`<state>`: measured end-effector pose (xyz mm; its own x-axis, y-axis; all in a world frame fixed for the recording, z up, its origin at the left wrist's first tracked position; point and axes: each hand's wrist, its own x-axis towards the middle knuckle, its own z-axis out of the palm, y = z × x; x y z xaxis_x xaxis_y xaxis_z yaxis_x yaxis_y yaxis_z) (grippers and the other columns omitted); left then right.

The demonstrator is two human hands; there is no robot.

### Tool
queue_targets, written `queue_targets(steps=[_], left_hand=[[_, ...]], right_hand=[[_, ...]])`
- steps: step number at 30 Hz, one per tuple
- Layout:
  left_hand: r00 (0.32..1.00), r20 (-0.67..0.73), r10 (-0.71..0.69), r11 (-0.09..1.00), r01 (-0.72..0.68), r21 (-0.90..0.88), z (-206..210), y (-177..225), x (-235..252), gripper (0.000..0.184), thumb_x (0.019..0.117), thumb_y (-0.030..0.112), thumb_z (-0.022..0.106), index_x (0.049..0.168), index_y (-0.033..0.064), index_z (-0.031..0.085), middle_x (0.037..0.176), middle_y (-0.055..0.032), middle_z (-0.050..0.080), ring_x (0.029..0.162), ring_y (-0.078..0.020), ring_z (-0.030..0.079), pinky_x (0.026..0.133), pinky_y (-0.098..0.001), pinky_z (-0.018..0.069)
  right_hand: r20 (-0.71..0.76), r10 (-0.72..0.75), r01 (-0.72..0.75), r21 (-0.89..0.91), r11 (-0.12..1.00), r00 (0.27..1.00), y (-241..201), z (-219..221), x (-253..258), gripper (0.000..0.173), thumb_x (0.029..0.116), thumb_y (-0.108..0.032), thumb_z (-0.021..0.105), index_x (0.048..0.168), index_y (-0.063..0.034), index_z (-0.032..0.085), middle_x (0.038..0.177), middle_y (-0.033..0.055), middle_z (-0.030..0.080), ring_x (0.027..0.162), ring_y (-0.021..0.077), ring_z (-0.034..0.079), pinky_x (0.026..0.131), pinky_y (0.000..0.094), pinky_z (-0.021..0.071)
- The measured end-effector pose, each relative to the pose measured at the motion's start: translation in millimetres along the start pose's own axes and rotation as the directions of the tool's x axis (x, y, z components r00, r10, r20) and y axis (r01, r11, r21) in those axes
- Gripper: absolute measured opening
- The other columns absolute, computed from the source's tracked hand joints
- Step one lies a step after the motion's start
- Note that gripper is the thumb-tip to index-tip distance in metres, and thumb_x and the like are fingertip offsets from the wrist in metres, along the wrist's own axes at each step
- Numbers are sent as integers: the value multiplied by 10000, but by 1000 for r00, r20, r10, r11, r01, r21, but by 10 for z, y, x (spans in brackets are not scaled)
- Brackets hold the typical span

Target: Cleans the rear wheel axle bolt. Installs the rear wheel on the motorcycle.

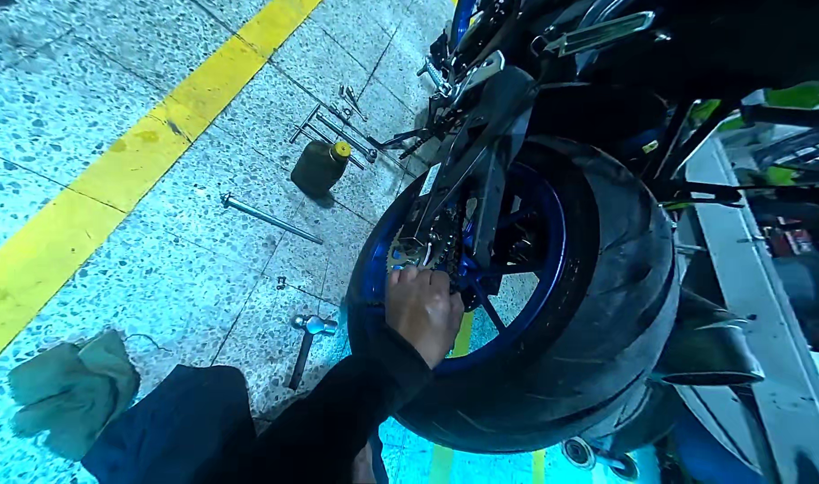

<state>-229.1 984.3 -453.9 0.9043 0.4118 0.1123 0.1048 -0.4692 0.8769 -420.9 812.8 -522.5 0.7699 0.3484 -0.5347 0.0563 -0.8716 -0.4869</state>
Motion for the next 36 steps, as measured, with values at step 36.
queue_targets(steps=[36], left_hand=[[997,-48,-67,997,69,32,437,-685,-150,544,932,457,716,1318,77,657,1230,-130,686,1192,-341,609,1029,-556,472]], right_hand=[[47,171,-172,27,985,984,-3,110,177,1128,621,-351,949,1552,-39,393,1545,250,425,1333,362,541,1021,564,524]])
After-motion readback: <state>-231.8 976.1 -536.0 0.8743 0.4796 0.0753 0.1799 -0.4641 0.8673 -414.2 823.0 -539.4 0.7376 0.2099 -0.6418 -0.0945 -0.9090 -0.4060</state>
